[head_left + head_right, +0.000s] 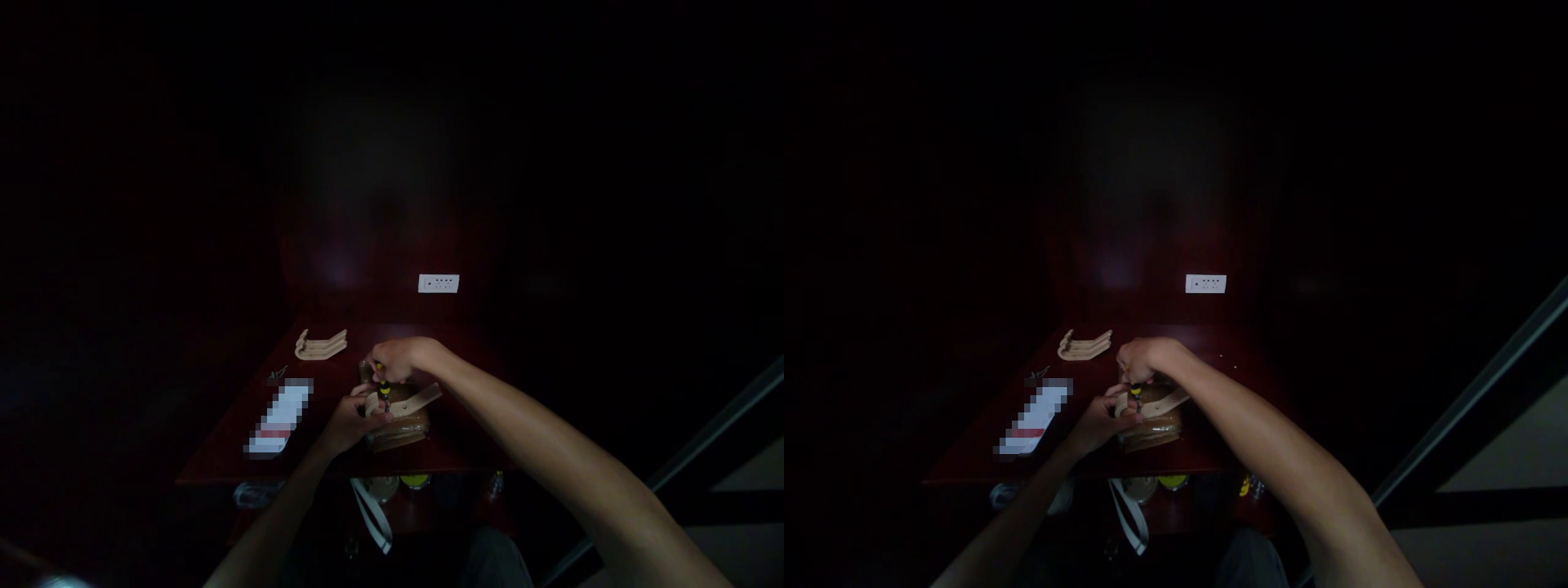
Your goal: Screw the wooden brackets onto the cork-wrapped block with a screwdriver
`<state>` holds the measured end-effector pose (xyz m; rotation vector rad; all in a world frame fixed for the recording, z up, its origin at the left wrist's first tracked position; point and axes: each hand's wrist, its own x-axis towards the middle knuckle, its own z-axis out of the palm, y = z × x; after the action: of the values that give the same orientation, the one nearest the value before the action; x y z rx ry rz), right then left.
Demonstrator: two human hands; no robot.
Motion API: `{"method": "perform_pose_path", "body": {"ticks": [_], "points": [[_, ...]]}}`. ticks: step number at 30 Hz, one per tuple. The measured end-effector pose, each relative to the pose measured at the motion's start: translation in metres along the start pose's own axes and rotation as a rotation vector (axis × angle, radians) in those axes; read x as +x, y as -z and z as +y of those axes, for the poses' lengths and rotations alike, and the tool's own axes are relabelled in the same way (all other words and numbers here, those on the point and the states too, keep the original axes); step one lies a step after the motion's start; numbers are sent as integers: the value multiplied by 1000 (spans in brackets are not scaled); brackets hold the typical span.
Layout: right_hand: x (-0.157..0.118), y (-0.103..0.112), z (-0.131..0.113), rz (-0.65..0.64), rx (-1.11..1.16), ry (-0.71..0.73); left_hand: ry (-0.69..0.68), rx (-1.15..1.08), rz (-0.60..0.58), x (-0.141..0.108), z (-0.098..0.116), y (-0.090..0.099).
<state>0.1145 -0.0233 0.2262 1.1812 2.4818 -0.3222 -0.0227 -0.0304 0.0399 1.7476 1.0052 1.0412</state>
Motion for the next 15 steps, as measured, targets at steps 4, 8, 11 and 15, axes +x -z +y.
{"method": "perform_pose_path", "body": {"ticks": [4,8,11,15], "points": [[-4,0,-5,39,-60,19,-23,24,3,0,-1,0],[-13,-7,-9,124,-128,31,-18,46,4,1,-1,0],[-19,-16,-8,212,-159,45,-37,38,9,1,-1,0],[-29,-26,-9,277,-143,44,-71,34,0,0,2,-1]]}}
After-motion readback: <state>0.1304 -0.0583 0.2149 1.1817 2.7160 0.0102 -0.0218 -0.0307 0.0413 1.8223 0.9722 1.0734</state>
